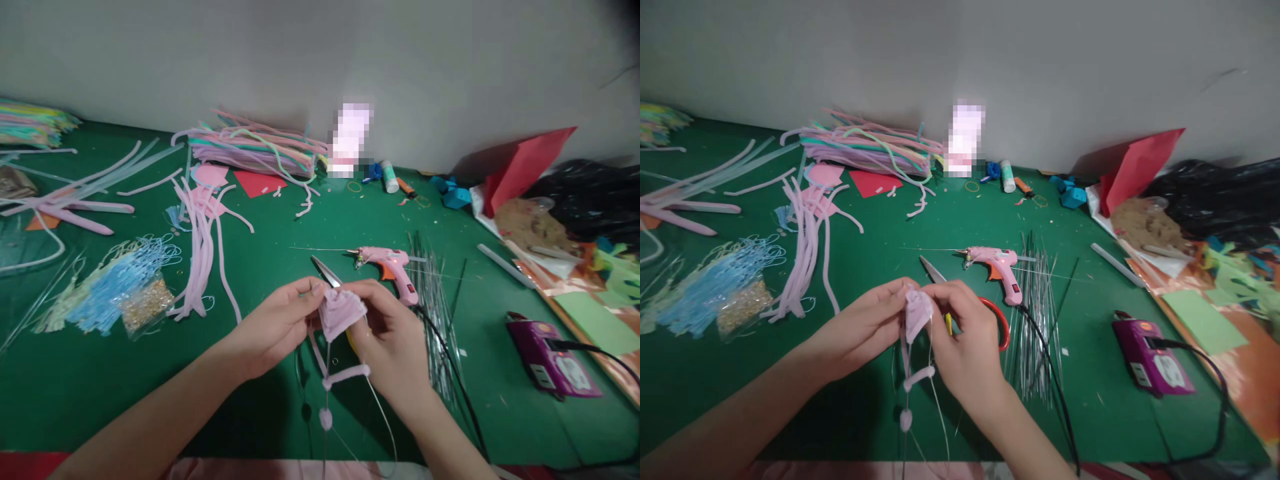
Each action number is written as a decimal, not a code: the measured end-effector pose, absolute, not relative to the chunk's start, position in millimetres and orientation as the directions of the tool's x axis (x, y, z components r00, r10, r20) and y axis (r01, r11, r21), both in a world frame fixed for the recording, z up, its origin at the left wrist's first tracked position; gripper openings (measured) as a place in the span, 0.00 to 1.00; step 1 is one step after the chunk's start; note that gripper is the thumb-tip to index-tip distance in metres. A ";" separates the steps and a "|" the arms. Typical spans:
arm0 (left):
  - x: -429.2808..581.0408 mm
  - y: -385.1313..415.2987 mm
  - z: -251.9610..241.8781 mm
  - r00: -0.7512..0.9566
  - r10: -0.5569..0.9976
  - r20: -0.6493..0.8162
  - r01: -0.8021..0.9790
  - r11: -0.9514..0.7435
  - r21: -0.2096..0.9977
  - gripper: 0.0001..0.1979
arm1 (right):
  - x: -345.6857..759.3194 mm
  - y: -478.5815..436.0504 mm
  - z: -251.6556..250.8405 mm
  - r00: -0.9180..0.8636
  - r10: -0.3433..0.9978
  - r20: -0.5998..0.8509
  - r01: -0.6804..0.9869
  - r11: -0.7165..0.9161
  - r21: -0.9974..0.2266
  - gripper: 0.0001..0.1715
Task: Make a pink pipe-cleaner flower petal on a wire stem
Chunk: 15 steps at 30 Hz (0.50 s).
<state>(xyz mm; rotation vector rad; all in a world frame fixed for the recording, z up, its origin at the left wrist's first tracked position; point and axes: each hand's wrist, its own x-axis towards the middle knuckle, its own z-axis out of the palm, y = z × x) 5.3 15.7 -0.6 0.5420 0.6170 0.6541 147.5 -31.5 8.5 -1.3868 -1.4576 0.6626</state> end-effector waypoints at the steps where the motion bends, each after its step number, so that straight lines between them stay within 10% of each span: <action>1: 5.6 15.9 -1.1 0.594 0.716 -0.366 -0.353 0.641 0.681 0.10 | 145.5 -31.5 6.0 0.123 0.922 0.368 0.535 0.250 -0.807 0.08; 5: -1.0 10.8 10.1 0.232 0.951 -0.206 -0.055 0.224 0.973 0.14 | 139.6 -27.8 3.8 0.055 0.780 0.624 0.864 0.276 -0.420 0.07; 8: -7.3 3.2 31.1 0.434 0.899 -0.064 0.029 0.057 0.998 0.21 | 134.6 -25.5 11.5 -0.014 0.743 0.669 0.935 0.247 -0.255 0.05; 15: -9.9 12.4 47.8 0.487 0.828 -0.279 0.050 0.293 0.955 0.14 | 131.5 -26.0 26.0 0.032 0.750 0.661 0.875 0.298 -0.381 0.04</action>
